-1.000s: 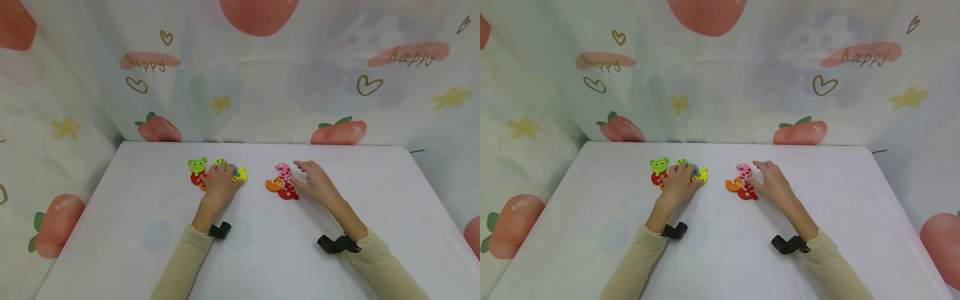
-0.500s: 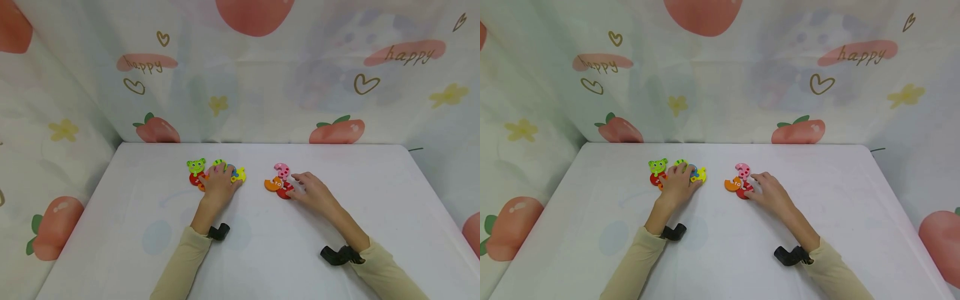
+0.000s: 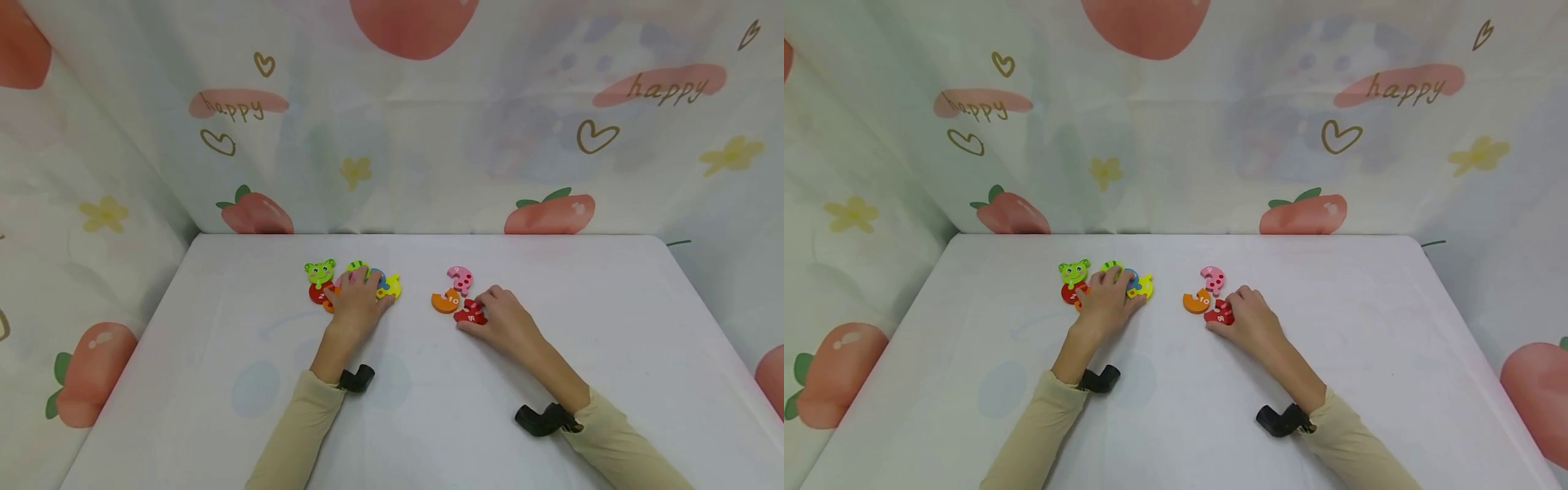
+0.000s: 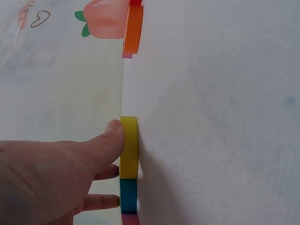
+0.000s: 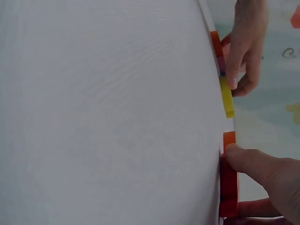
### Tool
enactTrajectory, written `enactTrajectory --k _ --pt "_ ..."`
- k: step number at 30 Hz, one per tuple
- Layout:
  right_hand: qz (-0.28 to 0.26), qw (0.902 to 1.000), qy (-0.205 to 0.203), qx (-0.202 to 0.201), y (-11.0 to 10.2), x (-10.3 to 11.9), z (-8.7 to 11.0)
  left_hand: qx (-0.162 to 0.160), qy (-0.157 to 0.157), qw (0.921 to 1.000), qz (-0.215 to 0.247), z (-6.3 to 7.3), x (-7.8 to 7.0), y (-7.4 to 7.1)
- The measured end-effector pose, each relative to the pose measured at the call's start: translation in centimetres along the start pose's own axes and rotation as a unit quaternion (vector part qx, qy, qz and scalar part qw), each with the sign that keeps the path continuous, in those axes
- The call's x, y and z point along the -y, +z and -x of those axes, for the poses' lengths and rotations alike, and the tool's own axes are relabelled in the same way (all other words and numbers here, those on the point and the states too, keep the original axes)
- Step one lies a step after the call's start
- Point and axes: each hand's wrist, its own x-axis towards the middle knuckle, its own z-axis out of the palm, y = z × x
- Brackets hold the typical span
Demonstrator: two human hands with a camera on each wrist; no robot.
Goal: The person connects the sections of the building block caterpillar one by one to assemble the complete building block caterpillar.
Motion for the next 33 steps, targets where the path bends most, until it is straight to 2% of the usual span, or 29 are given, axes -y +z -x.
enactTrajectory --k 3,8,11,14,18,21,25,27,28,30,32,33 --pt "-0.025 0.9995 0.016 0.012 -0.8 0.0 0.2 0.007 -0.003 1.0000 -0.006 0.0 0.0 0.0" --pt "-0.107 0.9939 0.019 0.017 -1.6 -0.2 0.2 0.012 -0.007 0.9998 -0.010 0.1 -0.1 0.1" --pt "-0.163 0.9866 0.003 0.009 -1.3 -0.5 0.0 0.009 -0.005 0.9999 -0.009 0.2 0.0 0.2" --pt "-0.231 0.9729 0.005 0.014 -0.8 -0.7 -0.4 0.008 -0.002 0.9999 -0.006 0.2 0.1 0.3" --pt "-0.349 0.9345 0.049 0.050 -0.2 -0.9 -1.4 0.007 0.000 1.0000 -0.002 0.1 0.1 0.5" --pt "-0.439 0.8925 0.076 0.072 0.0 -0.9 -2.2 0.004 0.002 1.0000 -0.001 0.1 0.1 0.5" --pt "-0.536 0.8363 0.071 0.090 0.4 -0.6 -3.0 0.000 0.006 1.0000 -0.001 0.1 0.0 0.6" --pt "-0.567 0.8163 0.060 0.095 0.6 -0.3 -3.3 -0.002 0.007 1.0000 -0.003 0.1 0.0 0.5" --pt "-0.579 0.8075 0.056 0.098 0.7 -0.1 -3.5 -0.002 0.006 1.0000 -0.003 0.1 0.0 0.5" --pt "-0.589 0.7999 0.054 0.099 0.9 0.4 -3.9 -0.003 0.005 1.0000 -0.007 0.0 0.1 0.5" --pt "-0.592 0.7974 0.060 0.099 1.2 0.9 -4.5 -0.002 0.003 1.0000 -0.008 0.0 0.1 0.3" --pt "-0.587 0.8012 0.065 0.097 1.3 1.2 -4.8 -0.003 0.003 1.0000 -0.008 -0.1 0.1 0.3"
